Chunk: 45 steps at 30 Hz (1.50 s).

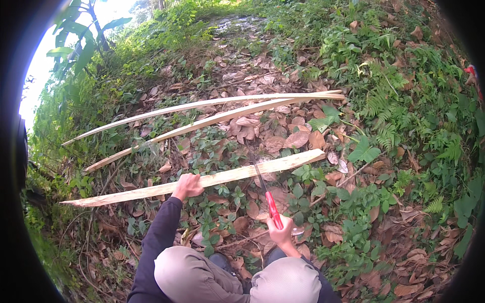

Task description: The person uses a red-handled hand saw to cut long, thin strips of light-colored wood lying on the forest floor. They hold the wood steady with one hand while sawing with the other, creating smaller pieces from the longer strips.

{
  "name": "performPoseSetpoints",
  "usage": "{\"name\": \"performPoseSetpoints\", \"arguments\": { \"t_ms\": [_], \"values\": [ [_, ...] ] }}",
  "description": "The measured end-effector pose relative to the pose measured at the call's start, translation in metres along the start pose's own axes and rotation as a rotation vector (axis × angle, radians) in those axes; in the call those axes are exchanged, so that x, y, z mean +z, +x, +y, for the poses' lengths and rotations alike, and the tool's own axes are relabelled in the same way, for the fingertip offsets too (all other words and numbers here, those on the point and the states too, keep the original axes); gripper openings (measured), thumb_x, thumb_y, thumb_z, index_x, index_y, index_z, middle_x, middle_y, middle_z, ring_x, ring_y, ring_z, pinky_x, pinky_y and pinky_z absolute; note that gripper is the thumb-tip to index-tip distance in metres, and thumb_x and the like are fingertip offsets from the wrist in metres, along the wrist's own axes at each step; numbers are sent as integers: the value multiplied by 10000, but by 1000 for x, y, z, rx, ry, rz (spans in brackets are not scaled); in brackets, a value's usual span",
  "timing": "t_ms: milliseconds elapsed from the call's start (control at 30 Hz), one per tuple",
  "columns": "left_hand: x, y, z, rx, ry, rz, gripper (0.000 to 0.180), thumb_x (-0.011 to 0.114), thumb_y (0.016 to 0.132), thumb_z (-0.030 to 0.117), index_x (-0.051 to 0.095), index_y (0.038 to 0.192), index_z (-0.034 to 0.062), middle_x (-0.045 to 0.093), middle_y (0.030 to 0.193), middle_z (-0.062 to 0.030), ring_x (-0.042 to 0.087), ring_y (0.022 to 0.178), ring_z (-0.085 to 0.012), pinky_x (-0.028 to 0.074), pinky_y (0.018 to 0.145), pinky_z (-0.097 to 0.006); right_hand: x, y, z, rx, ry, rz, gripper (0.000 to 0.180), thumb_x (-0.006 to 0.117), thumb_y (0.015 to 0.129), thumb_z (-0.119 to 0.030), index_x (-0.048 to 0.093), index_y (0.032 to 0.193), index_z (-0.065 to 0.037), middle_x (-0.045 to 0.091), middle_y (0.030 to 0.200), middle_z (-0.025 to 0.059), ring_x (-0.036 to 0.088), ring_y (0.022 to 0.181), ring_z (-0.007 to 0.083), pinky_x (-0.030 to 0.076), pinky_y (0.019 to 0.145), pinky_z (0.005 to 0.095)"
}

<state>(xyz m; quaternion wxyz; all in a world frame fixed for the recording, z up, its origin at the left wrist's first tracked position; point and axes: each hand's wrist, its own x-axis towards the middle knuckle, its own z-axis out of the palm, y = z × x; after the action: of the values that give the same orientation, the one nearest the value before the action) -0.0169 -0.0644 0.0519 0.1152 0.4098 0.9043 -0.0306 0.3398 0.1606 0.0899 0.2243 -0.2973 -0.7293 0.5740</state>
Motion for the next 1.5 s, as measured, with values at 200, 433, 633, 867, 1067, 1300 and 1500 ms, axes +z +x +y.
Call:
{"name": "performPoseSetpoints", "arguments": {
  "t_ms": [200,433,633,867,1067,1300,1500],
  "values": [
    [10,11,-10,3,26,0,374,650,734,407,648,837,47,695,736,-178,708,713,-351,568,660,-450,-5,51,8,34,95,-26,249,660,818,-70,525,618,-5,487,503,34,447,463,100,329,459,338],
    [0,15,-3,42,62,82,360,679,688,381,637,861,68,703,750,-156,708,725,-348,557,660,-457,-12,25,18,25,100,-61,228,647,848,-11,555,641,-38,550,549,-6,500,442,66,358,414,251],
    [1,13,-25,37,58,49,435,718,652,457,646,849,76,701,725,-139,711,704,-326,554,658,-454,-3,13,11,141,209,-48,212,663,845,-23,554,664,-36,539,542,0,494,442,71,361,417,250],
    [-5,39,-21,-104,-245,-80,1027,449,692,966,751,738,-14,718,772,-224,727,795,-356,578,747,-441,-9,15,14,221,442,-40,298,602,877,37,439,654,-75,415,503,-29,377,368,63,296,356,251],
    [-6,36,-6,-120,-162,-6,1024,361,778,932,751,719,-12,703,712,-216,718,715,-354,563,672,-432,-12,19,4,198,456,-67,306,582,889,22,415,656,-85,371,478,-29,351,342,83,285,347,261],
    [6,41,30,-37,-231,40,895,381,885,805,697,627,8,671,652,-198,688,645,-368,542,600,-456,-24,4,12,238,471,-61,310,602,872,32,434,634,-75,398,482,-17,387,351,95,311,357,270],
    [13,70,99,-39,-270,109,758,359,1016,603,693,632,41,662,634,-208,678,626,-390,530,594,-491,-19,-2,24,176,343,-50,262,655,858,9,514,647,-53,512,521,-11,467,405,72,335,393,251]
  ]
}}
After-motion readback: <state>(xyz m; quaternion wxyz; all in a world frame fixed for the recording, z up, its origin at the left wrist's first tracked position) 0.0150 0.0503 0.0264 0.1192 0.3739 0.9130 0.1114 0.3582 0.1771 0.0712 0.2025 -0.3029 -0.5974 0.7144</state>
